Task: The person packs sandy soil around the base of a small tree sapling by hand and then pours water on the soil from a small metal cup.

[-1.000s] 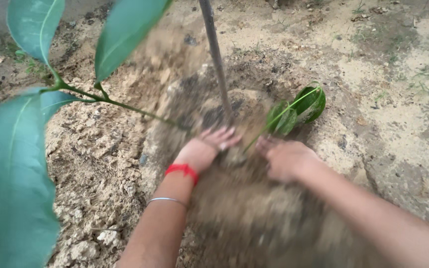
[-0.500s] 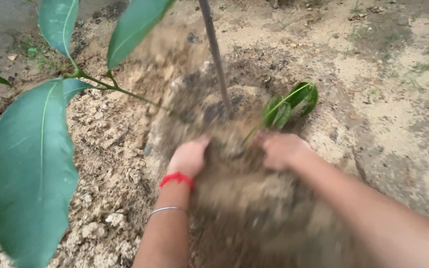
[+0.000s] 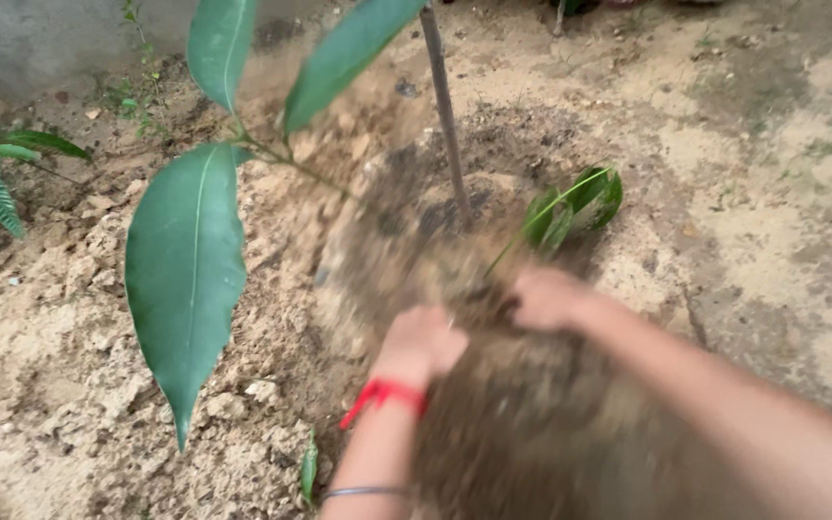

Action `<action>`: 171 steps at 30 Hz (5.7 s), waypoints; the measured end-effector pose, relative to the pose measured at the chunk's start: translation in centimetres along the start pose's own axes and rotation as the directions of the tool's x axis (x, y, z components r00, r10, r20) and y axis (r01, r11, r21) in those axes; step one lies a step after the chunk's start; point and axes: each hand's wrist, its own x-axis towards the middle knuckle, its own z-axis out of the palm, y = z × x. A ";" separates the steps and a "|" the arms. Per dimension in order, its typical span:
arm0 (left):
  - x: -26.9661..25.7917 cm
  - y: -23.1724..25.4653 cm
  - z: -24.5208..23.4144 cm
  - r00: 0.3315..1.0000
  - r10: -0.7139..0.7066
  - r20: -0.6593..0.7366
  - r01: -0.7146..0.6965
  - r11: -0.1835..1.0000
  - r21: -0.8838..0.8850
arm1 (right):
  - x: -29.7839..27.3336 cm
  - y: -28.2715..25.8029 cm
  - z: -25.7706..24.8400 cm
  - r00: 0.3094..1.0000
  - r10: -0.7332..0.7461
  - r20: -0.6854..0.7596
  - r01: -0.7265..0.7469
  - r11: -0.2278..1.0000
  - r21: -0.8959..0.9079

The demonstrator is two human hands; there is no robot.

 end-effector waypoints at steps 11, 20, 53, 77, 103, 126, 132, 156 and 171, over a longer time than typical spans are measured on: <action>-4.8 -5.0 -3.7 0.942 0.063 -0.329 -0.239 0.813 -0.531 | -2.1 -4.2 -2.9 0.987 -0.160 0.012 0.142 0.909 0.391; -2.6 -2.1 1.3 0.989 -0.009 -0.145 -0.025 0.973 -0.230 | 2.7 -7.8 4.1 0.993 0.014 -0.114 -0.009 0.999 0.039; -2.8 -3.9 0.5 0.955 -0.017 -0.297 0.072 0.982 0.174 | -4.0 -4.9 -2.2 0.937 0.323 0.136 -0.343 0.923 0.172; -2.7 -3.9 0.3 0.961 -0.029 -0.275 0.063 0.991 0.118 | -6.1 -8.6 -1.9 0.947 0.313 -0.067 -0.313 0.950 0.016; 11.2 -7.0 -1.1 0.951 0.188 -0.244 -0.097 0.935 0.341 | -5.5 -8.0 -2.2 0.953 0.289 -0.087 -0.278 0.952 0.126; 8.2 -8.3 -1.9 0.993 0.051 -0.108 -0.011 0.940 0.342 | -6.0 -8.4 -1.5 0.927 0.229 -0.298 -0.192 0.970 0.150; 0.4 -5.5 -1.9 0.962 0.042 -0.270 -0.033 0.999 0.038 | -6.1 -9.2 -2.2 0.937 0.327 -0.124 -0.308 0.939 0.150; -5.1 -2.6 1.6 0.750 0.093 -0.655 -0.185 0.980 -0.074 | -3.0 -5.7 -0.7 0.946 0.320 0.040 -0.320 0.947 -0.015; -4.8 -2.8 1.7 0.727 0.119 -0.676 -0.205 0.978 -0.049 | -0.6 -2.2 -0.6 0.979 0.084 0.185 -0.098 0.993 0.065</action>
